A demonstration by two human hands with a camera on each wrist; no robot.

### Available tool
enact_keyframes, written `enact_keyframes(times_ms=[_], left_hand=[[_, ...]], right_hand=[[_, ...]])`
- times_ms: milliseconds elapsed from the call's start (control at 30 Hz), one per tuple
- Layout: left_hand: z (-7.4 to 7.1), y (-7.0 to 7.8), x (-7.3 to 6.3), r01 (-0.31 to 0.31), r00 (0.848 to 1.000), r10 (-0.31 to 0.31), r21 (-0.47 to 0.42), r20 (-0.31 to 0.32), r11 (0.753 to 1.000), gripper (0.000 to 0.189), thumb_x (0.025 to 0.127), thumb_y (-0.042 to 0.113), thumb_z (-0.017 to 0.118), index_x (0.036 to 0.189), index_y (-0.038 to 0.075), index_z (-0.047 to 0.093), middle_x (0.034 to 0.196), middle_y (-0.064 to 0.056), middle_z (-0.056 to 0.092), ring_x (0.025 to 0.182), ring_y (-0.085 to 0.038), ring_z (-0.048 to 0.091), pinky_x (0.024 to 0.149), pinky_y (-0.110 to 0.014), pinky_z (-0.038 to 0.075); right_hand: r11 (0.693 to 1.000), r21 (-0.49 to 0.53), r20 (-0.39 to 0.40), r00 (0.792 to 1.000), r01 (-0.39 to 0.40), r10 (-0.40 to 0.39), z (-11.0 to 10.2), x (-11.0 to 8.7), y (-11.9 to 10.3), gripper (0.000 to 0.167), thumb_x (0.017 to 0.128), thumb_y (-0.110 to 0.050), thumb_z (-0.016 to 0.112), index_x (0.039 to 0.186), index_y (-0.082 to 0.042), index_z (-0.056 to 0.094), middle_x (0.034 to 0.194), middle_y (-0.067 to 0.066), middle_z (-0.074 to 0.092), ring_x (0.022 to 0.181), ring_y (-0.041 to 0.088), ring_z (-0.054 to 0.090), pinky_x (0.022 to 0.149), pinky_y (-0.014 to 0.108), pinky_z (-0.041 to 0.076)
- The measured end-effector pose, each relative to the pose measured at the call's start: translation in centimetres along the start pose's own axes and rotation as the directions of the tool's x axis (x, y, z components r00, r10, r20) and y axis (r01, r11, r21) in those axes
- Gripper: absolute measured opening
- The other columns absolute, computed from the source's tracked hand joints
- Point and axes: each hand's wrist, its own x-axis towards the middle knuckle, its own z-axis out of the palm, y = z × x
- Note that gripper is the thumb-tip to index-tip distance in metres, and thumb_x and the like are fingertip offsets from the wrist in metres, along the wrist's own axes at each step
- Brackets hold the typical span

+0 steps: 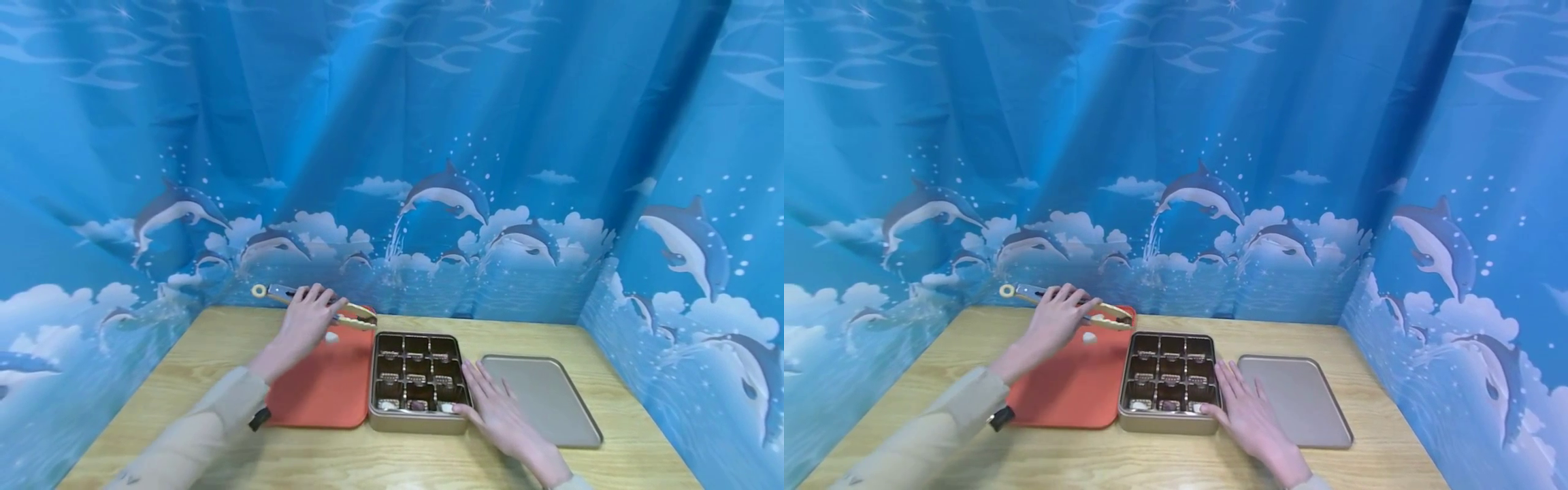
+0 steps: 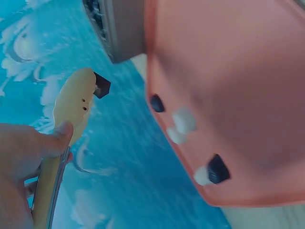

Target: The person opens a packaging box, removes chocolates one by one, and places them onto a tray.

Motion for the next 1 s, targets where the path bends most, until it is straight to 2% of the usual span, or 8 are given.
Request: enact_keyframes(times_ms=[167,267,400,600,733,800,900,1000], left_hand=[[1.6,-0.5,-0.6,-0.001,0.998,-0.002,0.045,0.065,0.999,0.035,0.087,0.004,0.076,0.119,0.019,0.073,0.105,-0.007,0.064,0.101,-0.029,0.053,0.089,-0.046,0.045],[2.5,-0.4,-0.8,-0.012,0.996,0.005,0.083,0.085,0.996,0.035,0.084,0.023,0.083,0.117,0.018,0.073,0.102,-0.007,0.063,0.1,-0.029,0.052,0.088,-0.045,0.045],[3.8,-0.1,-0.8,-0.017,0.996,0.008,0.103,0.087,0.995,0.046,0.071,0.041,0.09,0.108,0.018,0.074,0.097,-0.007,0.061,0.098,-0.029,0.051,0.086,-0.044,0.043],[5.4,0.2,-0.5,-0.015,0.994,0.0,0.129,0.109,0.991,0.04,0.071,0.033,0.091,0.105,0.019,0.073,0.098,-0.006,0.062,0.1,-0.028,0.051,0.086,-0.042,0.041],[5.3,0.3,-0.5,0.008,0.982,-0.029,0.112,0.184,0.994,0.045,0.076,0.035,0.088,0.114,0.018,0.073,0.102,-0.007,0.061,0.102,-0.029,0.05,0.088,-0.044,0.041],[5.0,0.2,-0.6,0.032,0.98,-0.049,0.091,0.194,0.995,0.048,0.078,0.037,0.087,0.118,0.017,0.072,0.103,-0.008,0.061,0.103,-0.029,0.05,0.089,-0.045,0.042],[4.2,-0.2,-0.9,0.071,0.984,-0.078,0.048,0.163,0.996,0.041,0.083,0.028,0.084,0.119,0.015,0.07,0.104,-0.009,0.061,0.102,-0.03,0.051,0.089,-0.047,0.043],[3.4,-0.5,-1.3,0.093,0.989,-0.094,0.014,0.115,0.996,0.041,0.085,0.018,0.082,0.123,0.015,0.069,0.107,-0.01,0.062,0.103,-0.032,0.051,0.087,-0.048,0.043]], right_hand=[[1.0,-0.009,0.001,1.0,0.0,0.0,0.1,0.0,0.0,0.076,0.102,-0.05,0.052,0.157,-0.002,0.032,0.163,0.013,0.026,0.151,0.036,0.023,0.115,0.068,0.02],[1.0,-0.005,0.004,1.0,0.001,-0.001,0.1,0.0,-0.1,0.076,0.102,-0.051,0.052,0.157,-0.002,0.033,0.163,0.013,0.026,0.151,0.036,0.023,0.115,0.068,0.02],[1.0,0.004,-0.001,1.0,0.008,-0.008,0.2,0.1,-0.1,0.076,0.101,-0.051,0.053,0.157,-0.002,0.032,0.163,0.013,0.027,0.151,0.036,0.023,0.114,0.069,0.02],[0.998,0.01,-0.079,0.995,0.06,-0.059,0.9,0.0,0.4,0.076,0.1,-0.05,0.055,0.155,-0.001,0.036,0.161,0.016,0.032,0.148,0.04,0.029,0.11,0.073,0.025],[0.999,0.009,-0.065,0.997,0.05,-0.049,0.7,0.0,0.3,0.076,0.1,-0.05,0.055,0.155,-0.001,0.036,0.161,0.017,0.032,0.148,0.042,0.029,0.111,0.072,0.024],[1.0,0.008,-0.041,0.999,0.028,-0.027,0.4,0.0,0.1,0.076,0.101,-0.05,0.055,0.155,-0.001,0.036,0.161,0.016,0.031,0.149,0.041,0.028,0.112,0.071,0.022],[1.0,-0.003,0.0,1.0,0.0,0.0,0.2,0.1,0.0,0.076,0.102,-0.05,0.052,0.157,-0.002,0.033,0.163,0.015,0.027,0.15,0.038,0.024,0.114,0.069,0.02],[1.0,-0.007,0.022,1.0,-0.019,0.019,0.1,0.1,0.2,0.076,0.103,-0.049,0.051,0.157,-0.001,0.03,0.163,0.014,0.025,0.151,0.037,0.023,0.115,0.068,0.018]])
